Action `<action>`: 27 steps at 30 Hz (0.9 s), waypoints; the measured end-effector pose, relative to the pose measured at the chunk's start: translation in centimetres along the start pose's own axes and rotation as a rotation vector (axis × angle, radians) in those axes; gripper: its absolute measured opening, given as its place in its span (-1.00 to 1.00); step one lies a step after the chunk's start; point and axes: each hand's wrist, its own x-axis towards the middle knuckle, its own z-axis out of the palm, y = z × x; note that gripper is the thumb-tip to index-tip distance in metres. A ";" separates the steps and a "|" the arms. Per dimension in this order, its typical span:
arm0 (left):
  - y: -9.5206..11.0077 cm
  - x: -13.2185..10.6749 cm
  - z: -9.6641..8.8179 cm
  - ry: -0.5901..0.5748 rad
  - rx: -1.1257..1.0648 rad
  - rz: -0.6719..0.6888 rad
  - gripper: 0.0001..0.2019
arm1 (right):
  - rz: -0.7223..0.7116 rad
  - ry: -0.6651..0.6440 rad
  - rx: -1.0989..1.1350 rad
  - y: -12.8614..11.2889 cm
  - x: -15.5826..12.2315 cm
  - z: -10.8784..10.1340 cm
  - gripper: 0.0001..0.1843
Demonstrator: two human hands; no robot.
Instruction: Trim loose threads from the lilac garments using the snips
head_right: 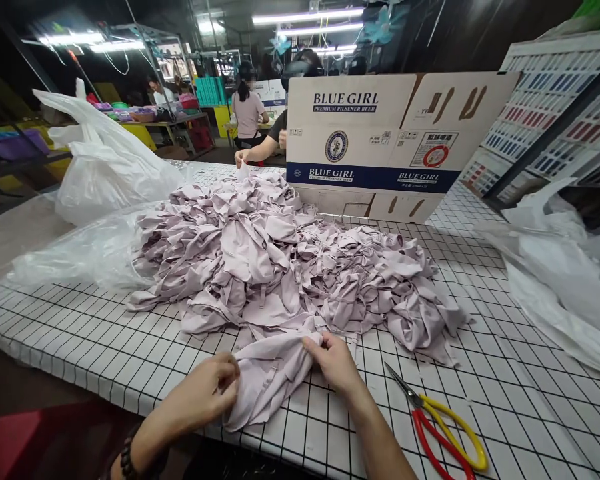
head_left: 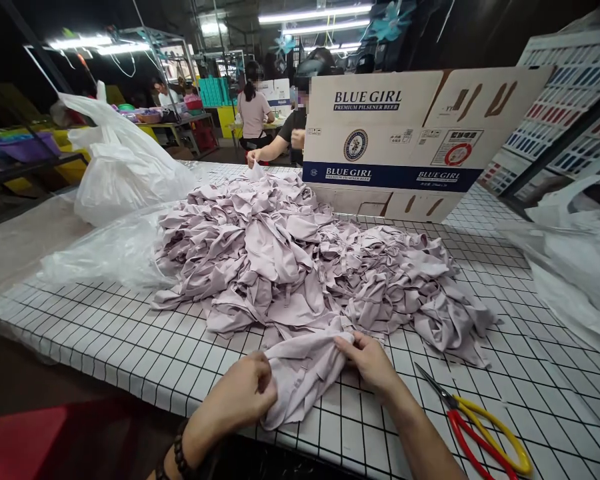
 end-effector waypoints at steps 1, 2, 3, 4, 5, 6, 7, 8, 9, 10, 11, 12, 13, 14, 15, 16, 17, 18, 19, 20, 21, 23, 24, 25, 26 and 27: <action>0.3 0.6 0.5 0.086 0.034 0.001 -0.88 | -0.002 -0.027 0.069 -0.3 0.0 0.0 -0.56; 0.5 1.2 1.1 0.177 0.057 0.034 -0.90 | -0.002 -0.053 0.138 -0.8 0.0 0.1 -0.54; 0.6 1.8 1.8 0.252 0.065 0.097 -0.82 | 0.001 -0.082 0.207 -1.2 0.0 0.3 -0.55; 0.7 2.5 2.6 0.294 0.056 0.179 -0.68 | 0.005 -0.111 0.275 -1.7 0.0 0.6 -0.56; 0.7 3.2 3.5 0.299 0.028 0.268 -0.54 | 0.009 -0.140 0.337 -2.2 -0.1 1.0 -0.57; 0.7 3.9 4.2 0.280 -0.018 0.343 -0.42 | 0.019 -0.176 0.393 -2.6 -0.1 1.2 -0.57; 0.7 4.5 4.8 0.252 -0.083 0.387 -0.34 | 0.042 -0.224 0.441 -3.1 -0.1 1.4 -0.57; 0.8 5.0 5.1 0.222 -0.167 0.402 -0.31 | 0.075 -0.282 0.474 -3.4 -0.2 1.5 -0.54; 0.9 5.5 5.3 0.200 -0.272 0.390 -0.33 | 0.108 -0.341 0.492 -3.7 -0.3 1.4 -0.49; 1.1 5.9 5.1 0.190 -0.393 0.357 -0.42 | 0.124 -0.391 0.484 -3.8 -0.5 1.2 -0.44; 1.3 6.2 4.7 0.181 -0.524 0.302 -0.54 | 0.113 -0.420 0.437 -3.9 -0.7 1.0 -0.40; 1.5 6.4 4.1 0.154 -0.653 0.228 -0.65 | 0.076 -0.423 0.333 -3.9 -0.9 0.7 -0.37; 1.7 6.6 3.2 0.105 -0.761 0.149 -0.74 | 0.014 -0.385 0.163 -3.8 -1.1 0.5 -0.35; 1.8 6.8 2.3 0.043 -0.835 0.076 -0.79 | -0.055 -0.311 -0.052 -3.6 -1.3 0.4 -0.32; 1.7 7.0 1.4 -0.023 -0.870 0.017 -0.80 | -0.117 -0.213 -0.269 -3.4 -1.5 0.3 -0.28; 1.6 7.2 0.6 -0.103 -0.873 -0.025 -0.77 | -0.162 -0.106 -0.429 -3.2 -1.5 0.4 -0.27; 1.5 7.3 -0.2 -0.188 -0.876 -0.047 -0.75 | -0.193 -0.004 -0.506 -3.0 -1.5 0.5 -0.29; 1.3 7.3 -0.7 -0.263 -0.891 -0.055 -0.74 | -0.215 0.080 -0.504 -2.8 -1.4 0.6 -0.33; 1.2 7.2 -1.0 -0.328 -0.926 -0.055 -0.74 | -0.229 0.142 -0.443 -2.6 -1.2 0.6 -0.38; 1.2 7.0 -1.2 -0.380 -0.980 -0.055 -0.76 | -0.236 0.179 -0.357 -2.4 -0.9 0.7 -0.44; 1.2 6.8 -1.2 -0.412 -1.039 -0.051 -0.77 | -0.238 0.203 -0.276 -2.2 -0.6 0.7 -0.50; 1.5 6.0 -1.0 -0.402 -1.134 -0.022 -0.65 | -0.222 0.206 -0.162 -1.7 -0.1 0.7 -0.61; 1.8 5.6 -0.9 -0.395 -1.189 0.000 -0.56 | -0.201 0.175 -0.095 -1.5 0.1 0.8 -0.67; 2.1 5.3 -0.9 -0.391 -1.274 0.036 -0.47 | -0.174 0.122 -0.017 -1.2 0.2 1.0 -0.73; 2.4 5.1 -1.0 -0.381 -1.380 0.087 -0.42 | -0.145 0.054 0.067 -0.9 0.2 1.2 -0.77; 2.6 5.1 -1.1 -0.354 -1.491 0.147 -0.39 | -0.120 -0.020 0.156 -0.7 0.2 1.4 -0.77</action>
